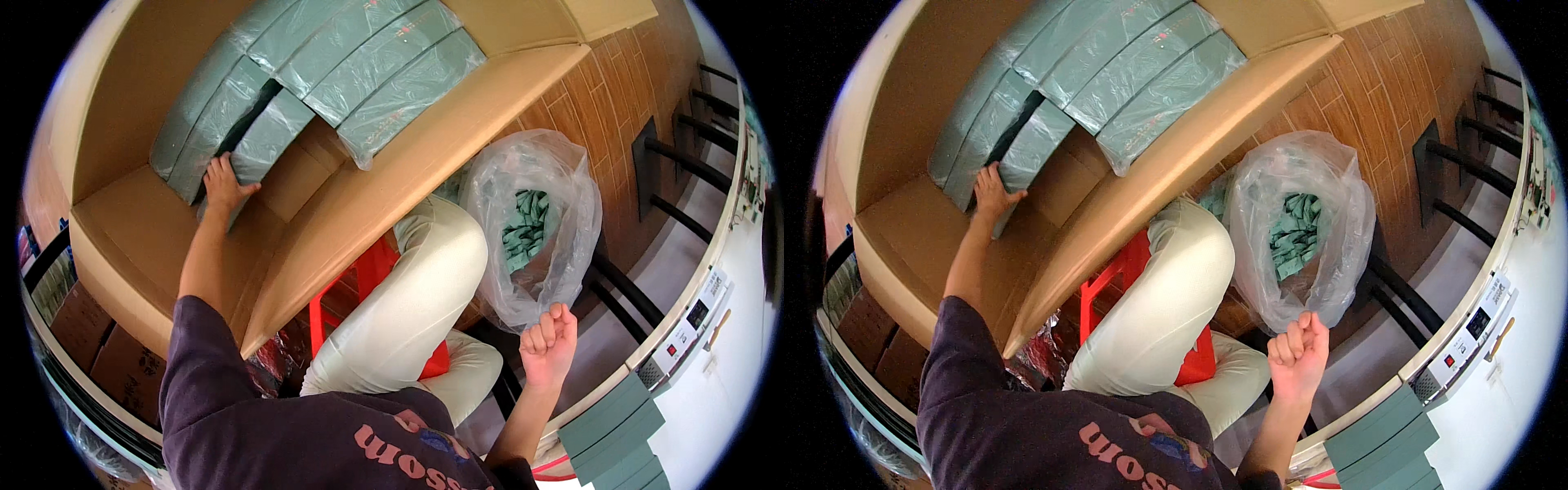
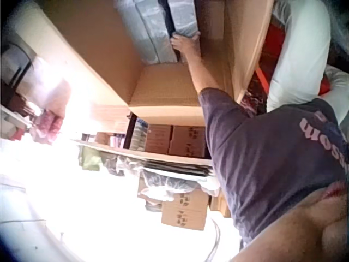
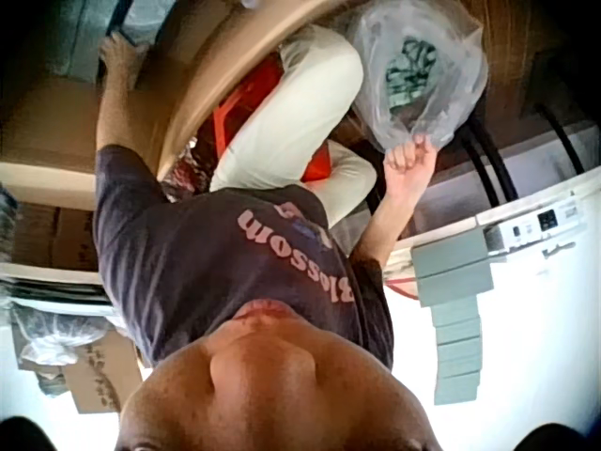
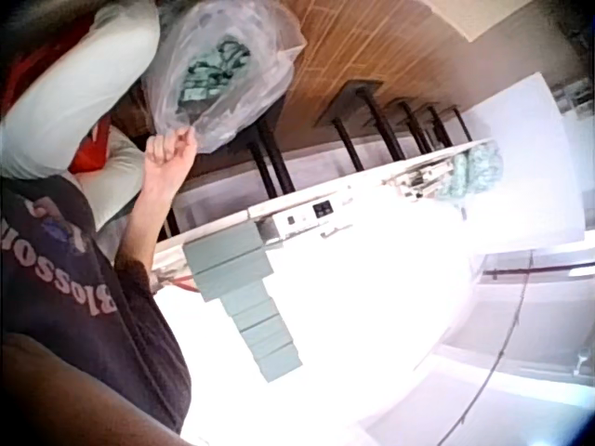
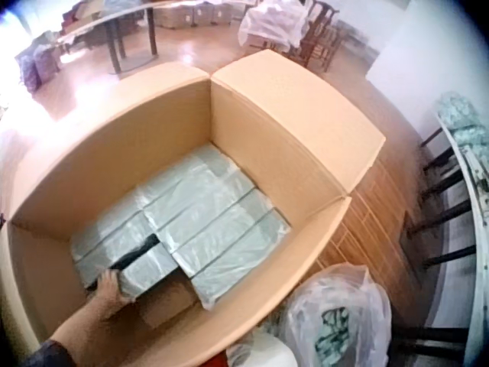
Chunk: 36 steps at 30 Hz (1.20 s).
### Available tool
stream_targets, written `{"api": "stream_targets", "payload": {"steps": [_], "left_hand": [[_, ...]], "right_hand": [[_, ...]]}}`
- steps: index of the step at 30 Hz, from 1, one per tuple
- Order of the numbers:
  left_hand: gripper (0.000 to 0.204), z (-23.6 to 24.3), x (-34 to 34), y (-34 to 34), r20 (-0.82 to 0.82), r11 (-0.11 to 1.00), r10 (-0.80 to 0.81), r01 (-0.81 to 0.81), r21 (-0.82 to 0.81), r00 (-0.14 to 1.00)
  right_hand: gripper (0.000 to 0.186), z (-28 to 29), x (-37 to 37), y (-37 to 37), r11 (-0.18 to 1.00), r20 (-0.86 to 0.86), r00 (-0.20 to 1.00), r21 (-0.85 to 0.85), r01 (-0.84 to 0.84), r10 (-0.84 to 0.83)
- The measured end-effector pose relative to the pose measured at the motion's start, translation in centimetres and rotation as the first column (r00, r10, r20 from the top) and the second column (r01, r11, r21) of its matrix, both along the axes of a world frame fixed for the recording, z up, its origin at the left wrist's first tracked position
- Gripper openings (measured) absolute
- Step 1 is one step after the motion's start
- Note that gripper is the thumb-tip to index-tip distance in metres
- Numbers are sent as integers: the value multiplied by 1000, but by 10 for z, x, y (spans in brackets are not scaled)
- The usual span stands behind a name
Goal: The person organizes small packets of tea into rows within a large green gift box, applies a label to the closed box, and kemudian uses a clear plastic bag to wrap the finished product.
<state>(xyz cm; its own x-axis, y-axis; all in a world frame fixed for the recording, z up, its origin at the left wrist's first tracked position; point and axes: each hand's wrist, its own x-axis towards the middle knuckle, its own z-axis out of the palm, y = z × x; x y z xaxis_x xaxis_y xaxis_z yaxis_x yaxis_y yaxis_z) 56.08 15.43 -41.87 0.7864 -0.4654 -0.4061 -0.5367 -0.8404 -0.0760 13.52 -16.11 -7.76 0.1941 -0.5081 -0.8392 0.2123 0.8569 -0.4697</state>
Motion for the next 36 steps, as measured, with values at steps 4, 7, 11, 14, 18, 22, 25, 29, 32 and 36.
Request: {"api": "stream_targets", "payload": {"steps": [4, 7, 11, 14, 18, 22, 25, 29, 32, 36], "left_hand": [[125, -20, -48, -19, 207, 998, 5, -17, 56, 978], [127, -25, -39, -42, 177, 995, 99, -94, -36, 979], [120, -2, -21, -58, 57, 998, 64, -65, 18, 996], [119, 29, -29, -55, 10, 998, 49, -49, -29, 999], [117, 66, -38, -30, -33, 989, -17, 12, -150, 999], [110, 135, -54, -33, -68, 947, -122, 96, -306, 990], [107, 189, -67, -22, 52, 861, -181, 184, -474, 982], [103, 264, -83, -11, 196, 775, -93, 195, -601, 976], [94, 334, -89, -25, 297, 605, -207, 360, -710, 932], [87, 426, -92, -25, 358, 427, -341, 483, -764, 869]], "right_hand": [[24, -2, 2, 4, 1000, -60, 998, -8, 23, -24], [23, 6, 1, 6, 997, -73, 995, -48, 63, -67], [45, 21, 1, 12, 964, -99, 984, -239, 118, -145], [61, 33, -3, 19, 930, 72, 993, -350, 115, -95], [64, 56, -11, 31, 887, 158, 982, -434, 159, -99], [61, 67, -54, 48, 895, 375, 910, -323, 307, -177], [59, 88, -75, 58, 892, 471, 865, -298, 339, -171], [58, 117, -113, 75, 842, 485, 866, -414, 346, -118], [59, 130, -160, 93, 787, 524, 836, -444, 428, -160], [59, 148, -206, 127, 692, 581, 786, -478, 541, -214]]}}
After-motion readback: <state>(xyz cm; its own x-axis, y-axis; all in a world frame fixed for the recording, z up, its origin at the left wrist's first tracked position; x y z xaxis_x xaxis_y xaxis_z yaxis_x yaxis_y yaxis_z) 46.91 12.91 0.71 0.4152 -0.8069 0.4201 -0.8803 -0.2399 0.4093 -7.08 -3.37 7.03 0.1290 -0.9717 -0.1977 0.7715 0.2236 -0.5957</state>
